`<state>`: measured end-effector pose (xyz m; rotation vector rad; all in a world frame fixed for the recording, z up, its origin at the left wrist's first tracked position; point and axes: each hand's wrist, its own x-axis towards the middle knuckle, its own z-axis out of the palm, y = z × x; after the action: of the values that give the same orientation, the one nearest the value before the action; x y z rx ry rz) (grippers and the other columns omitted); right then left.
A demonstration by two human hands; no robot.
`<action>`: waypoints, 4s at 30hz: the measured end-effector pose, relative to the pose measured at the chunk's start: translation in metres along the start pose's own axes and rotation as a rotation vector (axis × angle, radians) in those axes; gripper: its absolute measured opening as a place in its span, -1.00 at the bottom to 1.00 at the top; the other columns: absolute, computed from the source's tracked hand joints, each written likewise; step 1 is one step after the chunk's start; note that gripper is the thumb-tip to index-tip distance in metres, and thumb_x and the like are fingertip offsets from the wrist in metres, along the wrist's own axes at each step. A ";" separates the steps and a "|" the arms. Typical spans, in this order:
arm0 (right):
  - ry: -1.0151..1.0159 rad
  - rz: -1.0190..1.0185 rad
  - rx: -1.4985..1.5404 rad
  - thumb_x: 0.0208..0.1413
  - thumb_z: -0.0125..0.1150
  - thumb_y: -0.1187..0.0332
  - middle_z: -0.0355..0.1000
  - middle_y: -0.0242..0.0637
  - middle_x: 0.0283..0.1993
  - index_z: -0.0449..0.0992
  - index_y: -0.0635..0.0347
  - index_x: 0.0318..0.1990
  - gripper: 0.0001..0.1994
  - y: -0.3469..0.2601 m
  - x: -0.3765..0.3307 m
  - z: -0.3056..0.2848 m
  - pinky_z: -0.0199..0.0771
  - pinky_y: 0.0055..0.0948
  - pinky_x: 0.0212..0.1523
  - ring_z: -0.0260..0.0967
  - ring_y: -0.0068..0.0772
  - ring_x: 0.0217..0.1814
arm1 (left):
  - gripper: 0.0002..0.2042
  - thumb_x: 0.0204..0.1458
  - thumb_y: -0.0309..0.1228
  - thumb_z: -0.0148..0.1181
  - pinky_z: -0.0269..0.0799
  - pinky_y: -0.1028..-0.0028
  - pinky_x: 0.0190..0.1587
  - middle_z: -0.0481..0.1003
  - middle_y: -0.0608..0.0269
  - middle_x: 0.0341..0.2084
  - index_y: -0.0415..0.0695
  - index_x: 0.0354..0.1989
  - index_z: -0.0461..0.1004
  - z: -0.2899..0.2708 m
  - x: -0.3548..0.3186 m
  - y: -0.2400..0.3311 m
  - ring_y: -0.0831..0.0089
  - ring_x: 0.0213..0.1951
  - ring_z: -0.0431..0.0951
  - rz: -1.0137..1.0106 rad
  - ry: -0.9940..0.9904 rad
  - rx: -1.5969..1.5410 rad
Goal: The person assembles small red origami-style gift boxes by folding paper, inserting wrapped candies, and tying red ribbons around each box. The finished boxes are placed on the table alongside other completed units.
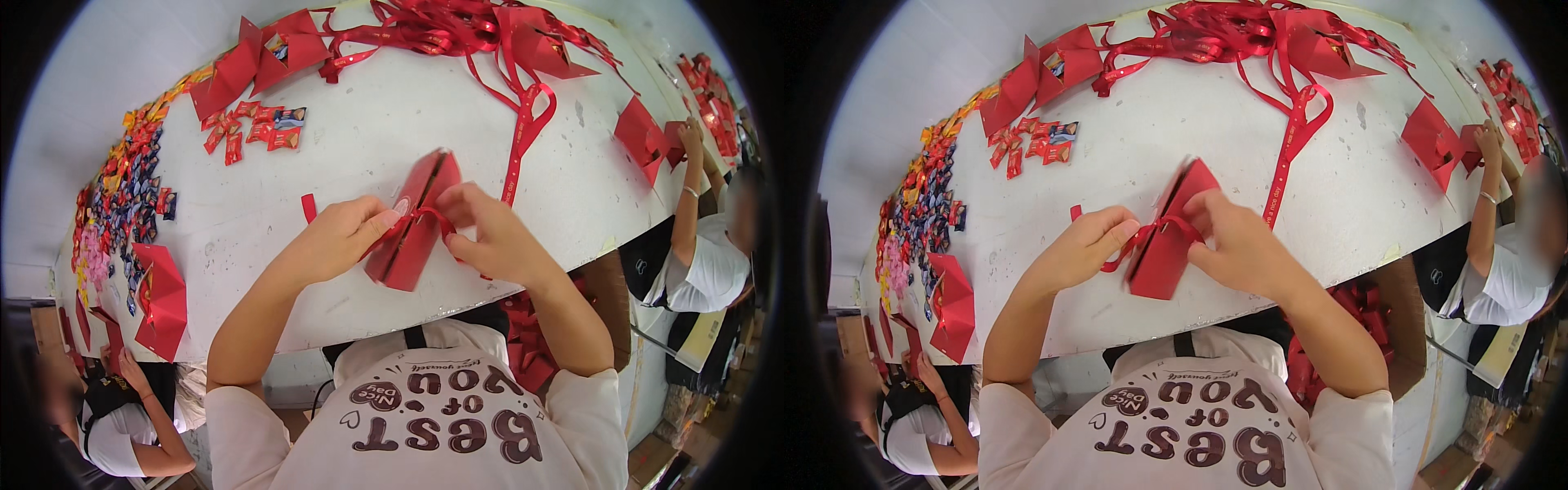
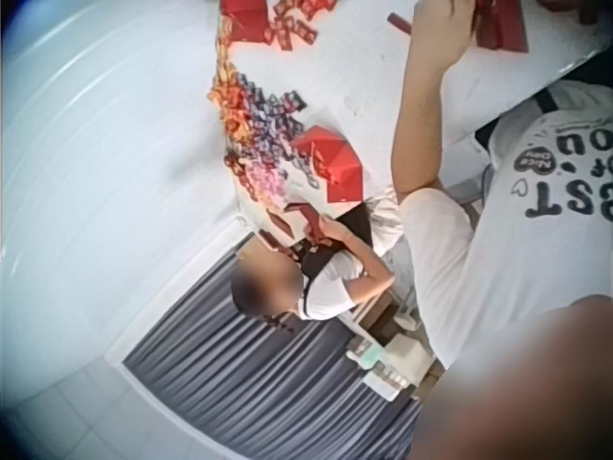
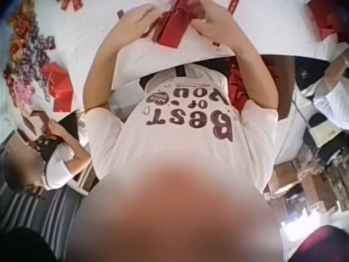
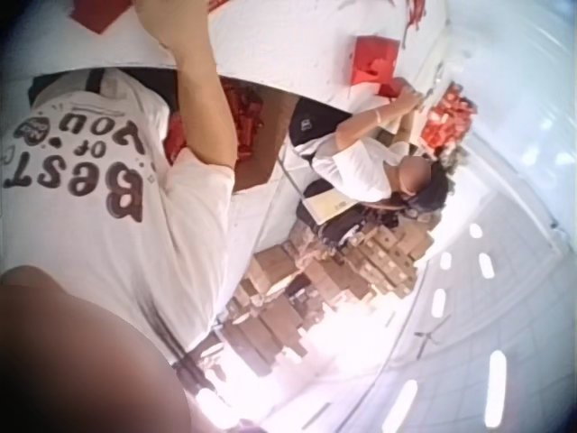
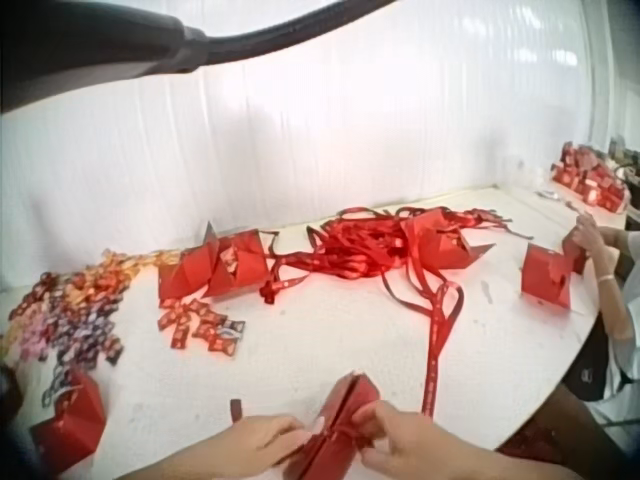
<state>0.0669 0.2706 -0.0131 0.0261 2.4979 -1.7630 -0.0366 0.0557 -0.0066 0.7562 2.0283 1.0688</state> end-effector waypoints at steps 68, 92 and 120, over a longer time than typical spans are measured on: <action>0.400 -0.675 -1.233 -0.20 0.20 0.50 0.34 -0.30 -0.44 0.55 0.34 -0.35 -0.82 -0.018 -0.038 0.041 0.06 -0.64 -0.69 0.11 -0.56 -0.61 | -0.85 0.00 -0.52 0.19 0.34 0.57 -0.33 0.53 0.32 -0.44 -0.28 -0.25 0.55 0.016 0.016 0.015 0.66 -0.39 0.43 -0.039 -0.210 -0.705; 0.443 0.102 0.934 0.12 0.16 0.53 0.48 -0.20 -0.45 0.39 0.28 -0.44 -0.89 0.015 -0.035 0.055 0.42 -0.56 -0.53 0.39 -0.55 -0.56 | -0.84 -0.01 -0.66 0.21 0.43 0.59 -0.22 0.54 0.26 -0.38 -0.29 -0.22 0.48 0.054 -0.014 0.000 0.56 -0.30 0.51 0.086 0.538 -0.971; -0.007 0.048 0.324 0.12 0.21 0.38 0.40 -0.27 -0.05 0.39 0.34 0.07 -0.62 0.015 -0.022 0.007 0.38 -0.47 -0.08 0.35 -0.54 -0.10 | -0.51 -0.01 -0.48 0.27 0.42 0.46 -0.09 0.46 0.16 -0.03 -0.28 0.14 0.33 -0.001 -0.034 -0.034 0.45 -0.06 0.45 0.014 0.365 -0.550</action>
<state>0.0900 0.2698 -0.0276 0.0992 2.1596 -2.1211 -0.0234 0.0133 -0.0243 0.3023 1.8653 1.7717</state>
